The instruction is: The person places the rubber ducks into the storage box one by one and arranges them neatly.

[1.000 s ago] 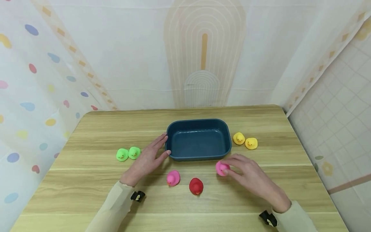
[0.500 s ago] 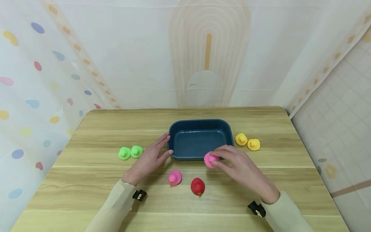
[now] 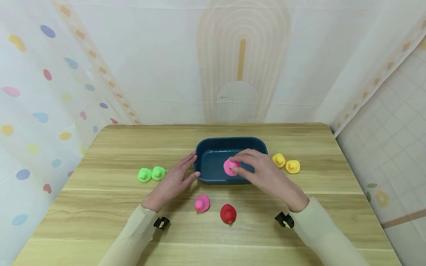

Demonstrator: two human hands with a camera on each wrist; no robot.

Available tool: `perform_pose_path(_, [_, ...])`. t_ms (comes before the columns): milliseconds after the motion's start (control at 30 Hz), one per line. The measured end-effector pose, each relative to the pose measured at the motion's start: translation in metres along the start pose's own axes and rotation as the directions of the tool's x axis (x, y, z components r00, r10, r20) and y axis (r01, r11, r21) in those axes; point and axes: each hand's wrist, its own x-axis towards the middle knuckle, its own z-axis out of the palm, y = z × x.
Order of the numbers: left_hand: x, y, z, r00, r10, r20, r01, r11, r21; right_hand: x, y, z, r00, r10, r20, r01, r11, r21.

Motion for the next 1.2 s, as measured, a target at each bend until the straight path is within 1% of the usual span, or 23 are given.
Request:
perform_pose_path(200, [0.001,0.001,0.001,1.0,-0.026,0.016,0.026,1.0,0.0,0.021,0.004,-0.001,1.0,-0.023,0.017,0.023,1.0,0.004])
perform_pose_path(433, [0.001,0.0,0.004,0.999,-0.036,0.01,0.036,0.999,-0.01,0.045,0.006,-0.001,0.998,-0.001,0.064,-0.002,0.998,0.058])
perform_pose_path(533, [0.002,0.0,0.005,0.999,-0.038,0.01,0.038,0.999,-0.015,0.055,0.007,-0.001,0.997,0.01,0.077,-0.015,0.998,0.065])
perform_pose_path(700, [0.001,0.0,0.006,0.999,-0.034,0.006,0.035,0.999,-0.022,0.069,0.008,-0.002,0.991,0.072,0.115,-0.08,0.995,0.066])
perform_pose_path(900, [0.0,-0.001,0.006,1.0,-0.029,-0.002,0.029,0.999,-0.024,0.085,0.011,0.001,0.973,0.153,0.174,-0.171,0.981,0.089])
perform_pose_path(1033, [-0.001,-0.001,0.006,0.999,-0.036,0.0,0.036,0.999,-0.034,0.096,0.016,0.004,0.962,0.178,0.208,-0.2,0.975,0.094])
perform_pose_path(1200, [0.0,-0.001,0.006,0.999,-0.037,0.0,0.037,0.998,-0.042,0.108,0.025,0.01,0.947,0.2,0.252,-0.237,0.963,0.126])
